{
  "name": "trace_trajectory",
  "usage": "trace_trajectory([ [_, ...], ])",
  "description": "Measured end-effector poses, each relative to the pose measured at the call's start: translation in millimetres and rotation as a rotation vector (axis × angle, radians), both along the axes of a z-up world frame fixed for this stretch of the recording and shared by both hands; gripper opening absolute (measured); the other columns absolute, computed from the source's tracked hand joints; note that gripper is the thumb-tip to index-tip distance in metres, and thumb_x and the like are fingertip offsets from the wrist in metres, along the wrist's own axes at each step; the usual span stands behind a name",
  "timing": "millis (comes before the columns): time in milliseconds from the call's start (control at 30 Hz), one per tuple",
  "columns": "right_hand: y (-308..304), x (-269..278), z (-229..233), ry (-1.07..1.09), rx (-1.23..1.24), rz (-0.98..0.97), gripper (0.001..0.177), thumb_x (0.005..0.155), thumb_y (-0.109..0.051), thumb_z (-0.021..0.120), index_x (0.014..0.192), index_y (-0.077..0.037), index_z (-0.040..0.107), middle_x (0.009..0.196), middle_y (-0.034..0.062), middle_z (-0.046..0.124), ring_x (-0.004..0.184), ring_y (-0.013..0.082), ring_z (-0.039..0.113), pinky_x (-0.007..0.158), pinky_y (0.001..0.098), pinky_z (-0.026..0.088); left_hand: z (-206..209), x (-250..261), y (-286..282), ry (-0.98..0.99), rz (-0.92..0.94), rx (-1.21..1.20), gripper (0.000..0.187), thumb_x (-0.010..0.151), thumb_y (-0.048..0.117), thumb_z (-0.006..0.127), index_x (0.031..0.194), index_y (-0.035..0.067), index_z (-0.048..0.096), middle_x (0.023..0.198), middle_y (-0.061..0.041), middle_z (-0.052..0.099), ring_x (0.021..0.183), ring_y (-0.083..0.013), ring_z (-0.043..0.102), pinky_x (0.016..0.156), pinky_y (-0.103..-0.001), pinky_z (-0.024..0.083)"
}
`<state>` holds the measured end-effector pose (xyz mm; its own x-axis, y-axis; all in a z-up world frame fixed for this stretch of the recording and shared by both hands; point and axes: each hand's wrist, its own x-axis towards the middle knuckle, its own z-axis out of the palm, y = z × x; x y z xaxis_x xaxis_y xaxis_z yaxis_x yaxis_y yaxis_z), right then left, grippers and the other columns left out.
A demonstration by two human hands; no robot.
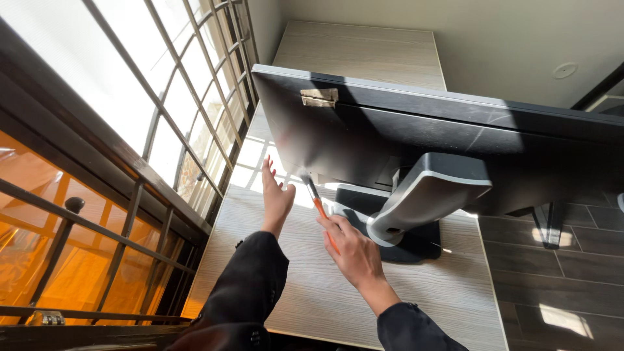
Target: The person uses a brush to dust the back and stand of a monitor, then wipes the monitor screen and the desk surface with a cloth. Finally, they handle a power cable on a nearby desk.
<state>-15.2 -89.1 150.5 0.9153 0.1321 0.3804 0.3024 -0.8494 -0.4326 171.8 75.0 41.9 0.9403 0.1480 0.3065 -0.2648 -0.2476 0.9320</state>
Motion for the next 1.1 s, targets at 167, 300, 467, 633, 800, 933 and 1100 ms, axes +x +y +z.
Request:
trace_trajectory([
  [167, 10, 7, -6, 0.093, -0.098, -0.131, 0.022, 0.098, -0.023, 0.065, 0.119, -0.017, 0.070, 0.102, -0.0020, 0.073, 0.072, 0.0197, 0.074, 0.060, 0.0324, 0.059, -2, 27, 2, 0.127, -0.099, -0.008, 0.074, 0.079, -0.004, 0.057, 0.149, 0.005, 0.035, 0.138, -0.022, 0.058, 0.127, -0.0350, 0.061, 0.101, -0.039, 0.051],
  [300, 14, 13, -1, -0.002, -0.113, -0.011, 0.026, 0.095, -0.022, 0.065, 0.119, -0.016, 0.071, 0.102, -0.0011, 0.074, 0.070, 0.0175, 0.074, 0.059, 0.0296, 0.060, -11, 34, 3, 0.112, -0.085, 0.032, 0.073, 0.076, -0.009, 0.052, 0.146, 0.004, 0.036, 0.140, -0.022, 0.053, 0.129, -0.0358, 0.054, 0.095, -0.039, 0.051],
  [467, 31, 41, 7, -0.116, -0.140, 0.091, 0.030, 0.095, -0.022, 0.065, 0.124, -0.013, 0.071, 0.106, 0.0005, 0.073, 0.074, 0.0168, 0.074, 0.057, 0.0289, 0.059, -21, 39, 8, 0.158, -0.082, -0.012, 0.068, 0.075, -0.013, 0.050, 0.140, 0.004, 0.045, 0.137, -0.020, 0.057, 0.134, -0.0325, 0.052, 0.098, -0.037, 0.048],
  [633, 44, 59, 6, -0.122, -0.115, 0.022, 0.025, 0.095, -0.022, 0.065, 0.117, -0.013, 0.073, 0.102, -0.0004, 0.074, 0.071, 0.0178, 0.073, 0.055, 0.0304, 0.059, -12, 36, 14, 0.049, -0.026, 0.036, 0.070, 0.072, -0.015, 0.049, 0.140, -0.001, 0.050, 0.126, -0.023, 0.063, 0.124, -0.0313, 0.056, 0.102, -0.036, 0.043],
  [800, 39, 37, -4, -0.272, -0.061, -0.126, 0.015, 0.090, -0.018, 0.065, 0.102, -0.013, 0.073, 0.087, 0.0020, 0.072, 0.071, 0.0178, 0.073, 0.059, 0.0307, 0.060, -1, 32, 11, 0.250, 0.005, 0.051, 0.068, 0.078, -0.011, 0.048, 0.144, 0.002, 0.047, 0.111, -0.020, 0.066, 0.090, -0.0275, 0.064, 0.082, -0.036, 0.050],
  [933, 25, 26, -7, -0.236, -0.066, -0.109, 0.012, 0.085, -0.016, 0.065, 0.093, -0.012, 0.072, 0.079, 0.0032, 0.070, 0.067, 0.0190, 0.071, 0.058, 0.0316, 0.059, -9, 33, 9, 0.256, 0.009, 0.057, 0.070, 0.077, -0.011, 0.049, 0.145, 0.003, 0.044, 0.111, -0.019, 0.065, 0.090, -0.0266, 0.061, 0.080, -0.036, 0.048],
  [1100, 23, 31, -12, -0.419, -0.087, 0.040, 0.019, 0.086, -0.020, 0.065, 0.100, -0.009, 0.071, 0.088, 0.0034, 0.071, 0.069, 0.0187, 0.070, 0.057, 0.0308, 0.058, -26, 42, 9, 0.113, -0.005, 0.074, 0.065, 0.076, -0.012, 0.050, 0.139, -0.001, 0.047, 0.119, -0.021, 0.061, 0.096, -0.0260, 0.059, 0.084, -0.035, 0.047],
])
